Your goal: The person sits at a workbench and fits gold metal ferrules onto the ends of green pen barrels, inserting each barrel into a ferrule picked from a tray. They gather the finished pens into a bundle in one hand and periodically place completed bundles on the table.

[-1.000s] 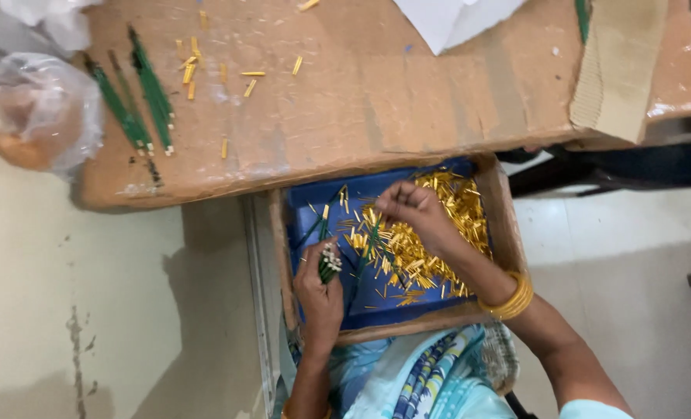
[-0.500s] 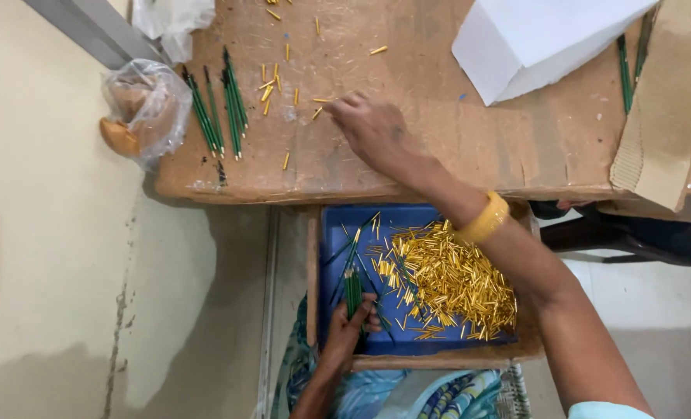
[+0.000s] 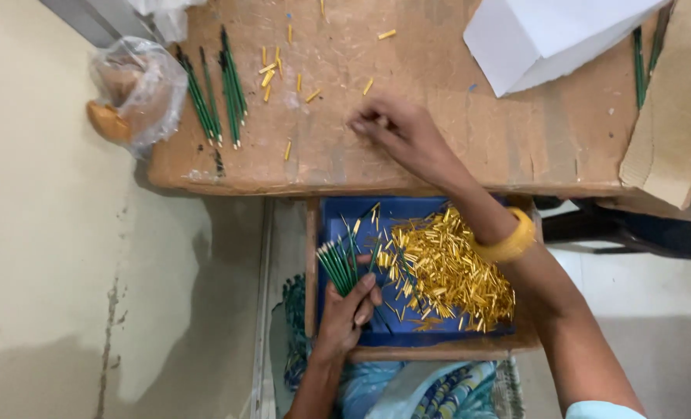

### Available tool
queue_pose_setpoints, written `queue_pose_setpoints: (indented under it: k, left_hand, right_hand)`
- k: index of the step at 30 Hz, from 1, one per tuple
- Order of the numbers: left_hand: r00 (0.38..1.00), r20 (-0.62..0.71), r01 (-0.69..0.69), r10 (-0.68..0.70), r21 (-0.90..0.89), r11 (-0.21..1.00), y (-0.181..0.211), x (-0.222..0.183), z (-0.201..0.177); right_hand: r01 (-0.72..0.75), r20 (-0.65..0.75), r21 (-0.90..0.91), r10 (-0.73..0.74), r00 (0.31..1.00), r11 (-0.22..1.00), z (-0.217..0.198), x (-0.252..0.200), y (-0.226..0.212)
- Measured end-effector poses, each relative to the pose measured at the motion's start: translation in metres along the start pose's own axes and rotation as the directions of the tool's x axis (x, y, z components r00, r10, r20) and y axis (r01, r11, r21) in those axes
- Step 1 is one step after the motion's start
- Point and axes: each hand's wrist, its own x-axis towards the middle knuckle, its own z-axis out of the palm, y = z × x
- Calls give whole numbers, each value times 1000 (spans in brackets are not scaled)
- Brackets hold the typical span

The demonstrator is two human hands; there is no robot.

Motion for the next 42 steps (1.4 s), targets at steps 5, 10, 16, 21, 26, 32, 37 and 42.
queue_pose_setpoints:
  k: [5, 10, 16, 21, 26, 32, 37, 42]
  left_hand:
    - [989, 143, 50, -30, -136, 989, 16, 0, 37]
    - [953, 303, 46, 8, -172, 984, 15, -4, 62]
    - [954, 300, 23, 2, -78, 997, 11, -4, 71]
    - [957, 289, -25, 30, -23, 999, 11, -5, 71]
    - [961, 274, -36, 21, 50, 998, 13, -7, 71]
    - [967, 251, -59, 33, 99, 993, 16, -8, 75]
    - [966, 203, -188, 164, 109, 976, 16, -6, 80]
    - [875, 285, -484, 392, 540, 688, 30, 3, 92]
  right_hand:
    - [-389, 191, 695, 367, 910, 605, -22, -113, 4]
    - [-289, 210, 950, 447, 869, 114, -37, -169, 1]
    - [-307, 225, 945, 457, 860, 111, -43, -183, 0]
    - [-334, 226, 927, 453, 862, 172, -45, -181, -3]
    - [-358, 227, 902, 441, 868, 240, -50, -179, -7]
    - [-387, 258, 881, 406, 876, 273, -50, -175, -15]
    - [-366, 167, 854, 471, 866, 371, -35, -175, -18]
    - [-354, 113, 843, 511, 852, 405, -30, -177, -16]
